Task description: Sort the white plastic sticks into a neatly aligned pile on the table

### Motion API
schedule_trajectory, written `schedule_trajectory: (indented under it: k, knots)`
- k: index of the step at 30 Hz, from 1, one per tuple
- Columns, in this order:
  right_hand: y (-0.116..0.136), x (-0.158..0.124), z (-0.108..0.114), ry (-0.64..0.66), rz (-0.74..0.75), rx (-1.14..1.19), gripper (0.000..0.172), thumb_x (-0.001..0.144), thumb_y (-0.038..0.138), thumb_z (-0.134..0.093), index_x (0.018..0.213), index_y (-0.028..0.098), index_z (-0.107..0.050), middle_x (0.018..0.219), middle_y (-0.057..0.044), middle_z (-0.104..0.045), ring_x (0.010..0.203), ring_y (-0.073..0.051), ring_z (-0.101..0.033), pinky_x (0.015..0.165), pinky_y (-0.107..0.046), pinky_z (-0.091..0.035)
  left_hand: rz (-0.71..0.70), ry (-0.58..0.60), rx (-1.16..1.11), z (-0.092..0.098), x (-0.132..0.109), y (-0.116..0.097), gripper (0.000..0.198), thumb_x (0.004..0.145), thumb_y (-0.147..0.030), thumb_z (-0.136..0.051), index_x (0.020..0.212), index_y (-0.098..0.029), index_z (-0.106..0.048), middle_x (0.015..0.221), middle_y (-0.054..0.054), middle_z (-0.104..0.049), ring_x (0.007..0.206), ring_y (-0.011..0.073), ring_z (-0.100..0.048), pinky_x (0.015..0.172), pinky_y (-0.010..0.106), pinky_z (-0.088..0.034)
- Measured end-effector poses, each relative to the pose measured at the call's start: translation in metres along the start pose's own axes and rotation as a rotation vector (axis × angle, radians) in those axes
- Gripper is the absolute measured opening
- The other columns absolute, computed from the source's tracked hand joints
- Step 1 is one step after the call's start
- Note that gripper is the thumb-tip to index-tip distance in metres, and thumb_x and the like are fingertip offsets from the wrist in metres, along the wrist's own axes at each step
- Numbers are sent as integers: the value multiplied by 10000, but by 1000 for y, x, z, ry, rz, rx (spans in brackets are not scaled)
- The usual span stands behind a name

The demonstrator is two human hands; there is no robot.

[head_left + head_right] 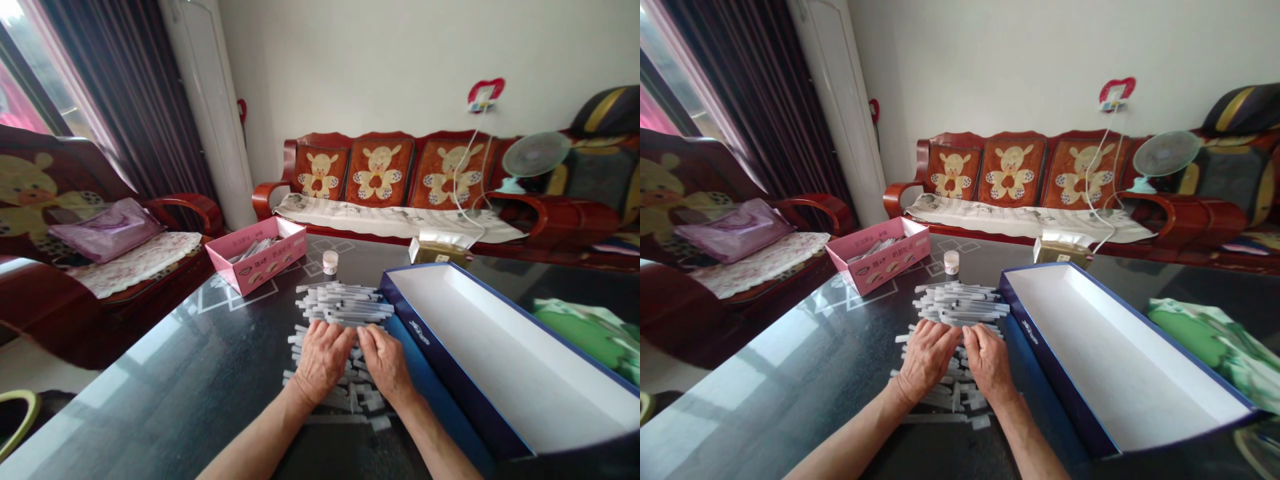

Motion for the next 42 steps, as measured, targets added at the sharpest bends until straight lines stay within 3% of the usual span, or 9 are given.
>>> schedule_trajectory:
  k: [4,11,21,32,42]
  knots:
    - [-1,0,0,19,9,11,346,962,300,-346,667,199,-496,631,-18,-556,612,-142,-530,608,-243,-367,18,43,-4,-2,-1,-1,173,938,-236,-411,921,-223,-582,742,15,-564,697,179,-477,646,309,-343]
    - [-2,0,-1,30,-21,43,339,954,326,-388,670,192,-516,624,-8,-558,601,-136,-533,601,-239,-370,31,7,8,-5,-3,1,129,927,-263,-440,896,-211,-554,704,10,-550,683,183,-484,621,313,-344]
    - [-2,-2,-2,-21,-15,90,262,933,307,-414,760,188,-570,710,-26,-612,682,-154,-584,656,-248,-422,36,38,18,-4,-2,1,174,947,-264,-409,885,-226,-567,746,16,-563,703,180,-494,636,312,-357]
    - [1,2,-1,57,-357,413,307,844,445,-532,751,183,-663,685,-35,-699,665,-186,-653,616,-245,-497,63,-10,-6,-1,-1,4,130,935,-266,-446,900,-209,-557,724,4,-594,680,152,-550,625,274,-386]
    - [0,6,5,164,-368,514,289,828,446,-572,838,189,-703,794,-34,-721,773,-201,-664,719,-281,-518,40,40,12,1,0,4,136,942,-247,-422,860,-221,-528,701,-10,-578,655,155,-548,596,282,-369]
Point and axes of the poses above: each hand's wrist, its own x-axis towards the middle knuckle, its own z-axis out of the back of the hand, y = z × x, the point moved 2 cm from there along x, towards the middle knuckle
